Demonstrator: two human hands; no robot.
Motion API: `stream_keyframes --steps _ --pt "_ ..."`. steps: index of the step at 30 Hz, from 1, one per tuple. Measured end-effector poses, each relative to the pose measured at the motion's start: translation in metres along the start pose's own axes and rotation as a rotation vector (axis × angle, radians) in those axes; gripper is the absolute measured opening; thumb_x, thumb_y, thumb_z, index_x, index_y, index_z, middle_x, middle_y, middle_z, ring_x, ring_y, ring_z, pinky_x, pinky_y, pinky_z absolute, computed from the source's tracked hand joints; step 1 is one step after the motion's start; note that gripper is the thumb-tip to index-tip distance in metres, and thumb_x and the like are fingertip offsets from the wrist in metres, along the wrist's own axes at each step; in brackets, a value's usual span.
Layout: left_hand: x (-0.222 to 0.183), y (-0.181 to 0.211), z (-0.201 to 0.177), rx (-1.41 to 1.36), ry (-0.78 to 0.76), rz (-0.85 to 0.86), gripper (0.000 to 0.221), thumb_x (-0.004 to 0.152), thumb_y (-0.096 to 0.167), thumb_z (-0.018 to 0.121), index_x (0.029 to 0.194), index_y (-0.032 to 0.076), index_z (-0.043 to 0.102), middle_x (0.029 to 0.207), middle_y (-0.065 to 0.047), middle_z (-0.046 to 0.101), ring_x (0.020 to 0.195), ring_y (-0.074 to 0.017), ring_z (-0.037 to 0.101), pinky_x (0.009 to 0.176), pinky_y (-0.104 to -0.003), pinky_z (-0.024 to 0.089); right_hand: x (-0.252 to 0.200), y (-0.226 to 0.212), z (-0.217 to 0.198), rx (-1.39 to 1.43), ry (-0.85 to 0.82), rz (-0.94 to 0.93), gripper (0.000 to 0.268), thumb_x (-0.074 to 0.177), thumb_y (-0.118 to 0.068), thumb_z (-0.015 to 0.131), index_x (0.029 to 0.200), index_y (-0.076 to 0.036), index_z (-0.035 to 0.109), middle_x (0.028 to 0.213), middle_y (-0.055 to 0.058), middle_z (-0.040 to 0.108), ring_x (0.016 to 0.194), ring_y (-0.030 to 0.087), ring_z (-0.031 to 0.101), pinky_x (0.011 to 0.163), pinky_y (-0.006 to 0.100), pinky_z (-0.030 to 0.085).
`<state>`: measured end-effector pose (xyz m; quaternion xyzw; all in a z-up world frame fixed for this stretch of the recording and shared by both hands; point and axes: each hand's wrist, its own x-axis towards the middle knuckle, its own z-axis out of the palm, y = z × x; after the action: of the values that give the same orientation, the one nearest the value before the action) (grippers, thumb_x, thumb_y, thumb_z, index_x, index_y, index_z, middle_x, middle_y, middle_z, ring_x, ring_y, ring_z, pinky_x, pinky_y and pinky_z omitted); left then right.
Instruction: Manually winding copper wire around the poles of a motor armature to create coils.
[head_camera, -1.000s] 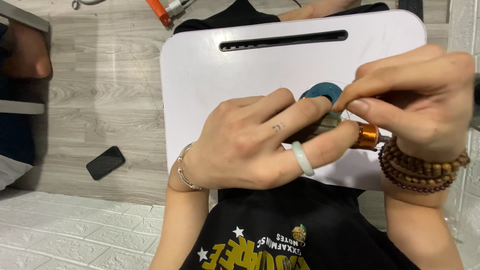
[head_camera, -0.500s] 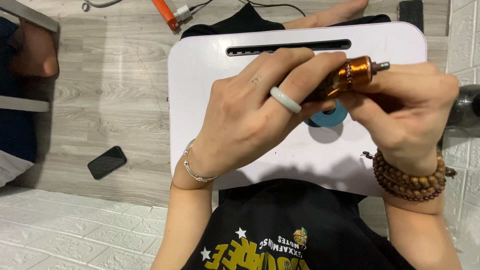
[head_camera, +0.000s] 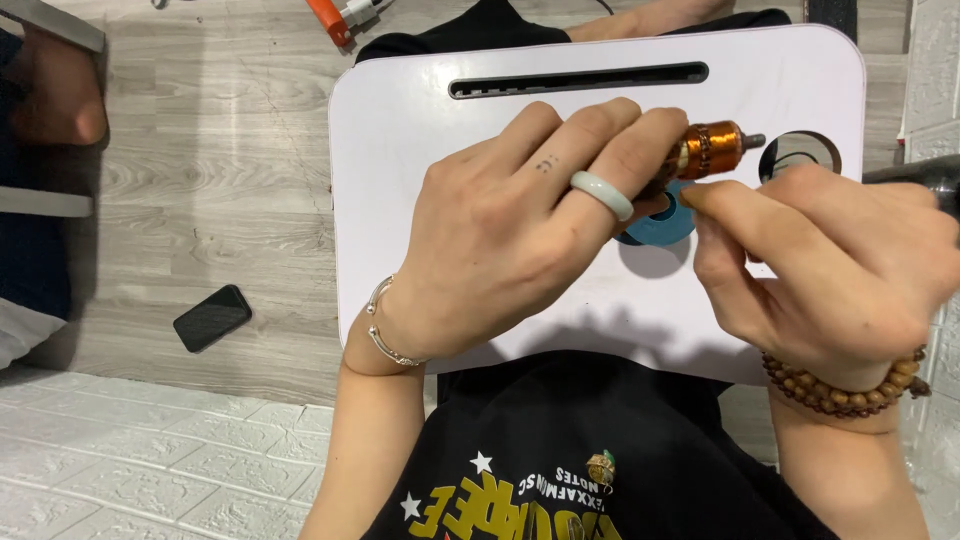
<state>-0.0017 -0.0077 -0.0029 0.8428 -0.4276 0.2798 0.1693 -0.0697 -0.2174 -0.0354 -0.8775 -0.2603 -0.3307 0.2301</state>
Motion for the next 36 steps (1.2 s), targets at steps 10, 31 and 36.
stream_keyframes --steps 10,31,36 --pt "-0.003 0.003 -0.001 -0.024 -0.007 0.096 0.021 0.111 0.030 0.050 0.116 0.015 0.064 0.105 0.006 0.065 0.073 -0.0141 0.047 0.053 -0.026 0.042 -0.005 -0.001 -0.008 0.022 0.004 -0.028 0.009 0.104 0.027 0.068 0.105 0.027 0.077 0.072 0.023 0.057 0.057 0.032 0.045 0.052 0.045 0.031" --pt "0.001 0.007 -0.010 -0.124 0.114 0.204 0.006 0.107 0.025 0.071 0.101 0.022 0.070 0.100 -0.003 0.059 0.066 -0.0131 0.043 0.052 -0.022 0.031 0.029 0.019 -0.032 0.348 -0.384 0.236 0.008 0.098 0.009 0.064 0.103 0.010 0.070 0.068 0.014 0.058 0.057 0.022 0.053 0.055 0.032 0.041" --pt "-0.001 0.016 -0.008 -0.305 0.151 0.134 0.026 0.082 0.008 0.078 0.085 0.031 0.065 0.096 -0.001 0.061 0.062 -0.0158 0.039 0.046 -0.027 0.032 0.037 0.022 -0.032 0.424 -0.404 0.255 0.009 0.093 0.004 0.062 0.093 0.003 0.071 0.063 0.010 0.060 0.049 0.019 0.049 0.046 0.029 0.032"
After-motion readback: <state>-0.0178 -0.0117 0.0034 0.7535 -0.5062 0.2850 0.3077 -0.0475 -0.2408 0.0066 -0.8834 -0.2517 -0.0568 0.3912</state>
